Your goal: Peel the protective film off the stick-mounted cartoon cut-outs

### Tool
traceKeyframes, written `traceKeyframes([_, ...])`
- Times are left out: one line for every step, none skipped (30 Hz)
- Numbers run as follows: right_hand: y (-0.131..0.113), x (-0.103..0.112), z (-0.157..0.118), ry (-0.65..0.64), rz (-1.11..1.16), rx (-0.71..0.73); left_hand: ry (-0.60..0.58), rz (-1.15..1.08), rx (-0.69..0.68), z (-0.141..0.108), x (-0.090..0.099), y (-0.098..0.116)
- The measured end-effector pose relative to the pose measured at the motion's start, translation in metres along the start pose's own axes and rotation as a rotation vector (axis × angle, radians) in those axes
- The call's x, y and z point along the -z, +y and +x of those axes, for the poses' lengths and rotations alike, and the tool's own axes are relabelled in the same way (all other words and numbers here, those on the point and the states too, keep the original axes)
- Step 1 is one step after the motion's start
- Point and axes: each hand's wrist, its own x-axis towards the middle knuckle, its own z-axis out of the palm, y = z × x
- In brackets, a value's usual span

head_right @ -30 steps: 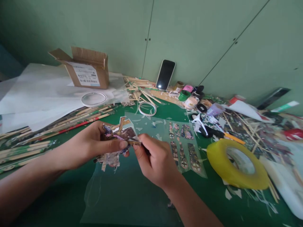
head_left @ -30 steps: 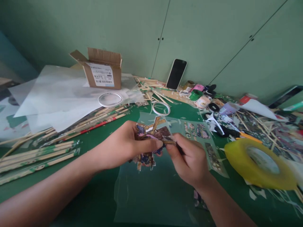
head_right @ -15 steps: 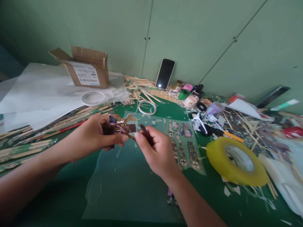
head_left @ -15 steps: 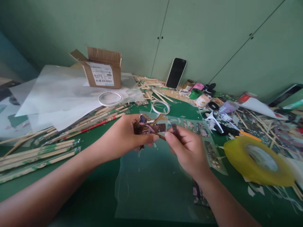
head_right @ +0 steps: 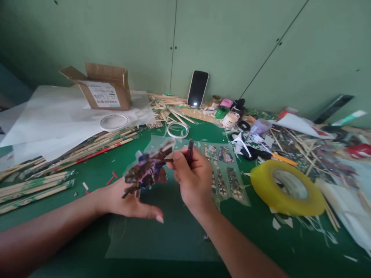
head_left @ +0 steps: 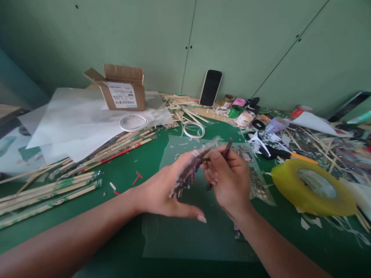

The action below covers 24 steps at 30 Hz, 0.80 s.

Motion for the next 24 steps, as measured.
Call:
traceKeyframes([0.000, 0.000, -0.001, -0.008, 0.004, 0.003, 0.014, 0.052, 0.005, 0.000, -0.001, -0.001])
traceKeyframes([0.001, 0.000, -0.003, -0.021, 0.002, 0.008, 0.040, 0.071, 0.040, 0.001, -0.001, -0.001])
traceKeyframes([0.002, 0.000, -0.004, -0.038, -0.013, 0.009, 0.084, 0.051, 0.091, 0.002, -0.002, -0.001])
traceKeyframes([0.002, 0.000, -0.006, -0.054, -0.042, 0.009, 0.140, 0.005, 0.150, 0.002, -0.002, -0.002])
traceKeyframes([0.002, 0.000, -0.007, -0.067, -0.082, 0.009, 0.191, -0.043, 0.210, 0.003, -0.002, -0.003])
traceKeyframes([0.003, 0.000, -0.008, -0.077, -0.125, 0.011, 0.244, -0.097, 0.261, 0.003, -0.003, -0.003])
traceKeyframes([0.002, 0.001, -0.009, -0.090, -0.162, 0.018, 0.292, -0.163, 0.292, 0.002, -0.003, -0.004])
traceKeyframes([0.002, 0.001, -0.009, -0.113, -0.192, 0.027, 0.330, -0.240, 0.302, 0.002, -0.004, -0.005])
traceKeyframes([0.001, 0.001, -0.010, -0.144, -0.209, 0.038, 0.353, -0.317, 0.296, 0.001, -0.004, -0.006])
traceKeyframes([-0.001, 0.002, -0.010, -0.179, -0.219, 0.049, 0.362, -0.387, 0.283, 0.001, -0.004, -0.006])
traceKeyframes([-0.002, 0.002, -0.010, -0.213, -0.230, 0.057, 0.355, -0.447, 0.269, 0.000, -0.004, -0.005])
traceKeyframes([-0.004, 0.002, -0.010, -0.242, -0.245, 0.065, 0.337, -0.476, 0.261, 0.000, -0.003, -0.004])
traceKeyframes([-0.006, 0.002, -0.009, -0.267, -0.266, 0.069, 0.309, -0.469, 0.260, 0.000, -0.002, -0.003])
traceKeyframes([-0.008, 0.002, -0.009, -0.286, -0.291, 0.071, 0.288, -0.443, 0.265, 0.000, -0.002, -0.001])
traceKeyframes([-0.009, 0.002, -0.009, -0.301, -0.316, 0.066, 0.277, -0.413, 0.277, 0.001, -0.001, 0.001])
traceKeyframes([-0.010, 0.002, -0.008, -0.313, -0.333, 0.057, 0.275, -0.388, 0.290, 0.001, 0.000, 0.002])
traceKeyframes([-0.011, 0.003, -0.008, -0.323, -0.341, 0.043, 0.278, -0.369, 0.304, 0.002, 0.000, 0.004])
traceKeyframes([-0.011, 0.003, -0.007, -0.330, -0.340, 0.026, 0.291, -0.356, 0.318, 0.002, 0.000, 0.005])
traceKeyframes([-0.011, 0.003, -0.006, -0.335, -0.329, 0.007, 0.305, -0.347, 0.327, 0.003, 0.000, 0.007])
traceKeyframes([-0.010, 0.004, -0.006, -0.340, -0.309, -0.010, 0.319, -0.340, 0.336, 0.003, 0.000, 0.007])
traceKeyframes([-0.010, 0.005, -0.005, -0.347, -0.284, -0.027, 0.332, -0.337, 0.340, 0.003, 0.000, 0.008])
traceKeyframes([-0.009, 0.006, -0.004, -0.358, -0.256, -0.046, 0.345, -0.336, 0.340, 0.002, 0.000, 0.008])
traceKeyframes([-0.008, 0.007, -0.004, -0.372, -0.232, -0.068, 0.354, -0.342, 0.338, 0.002, -0.001, 0.008])
traceKeyframes([-0.008, 0.007, -0.003, -0.391, -0.210, -0.094, 0.355, -0.355, 0.334, 0.002, -0.001, 0.009])
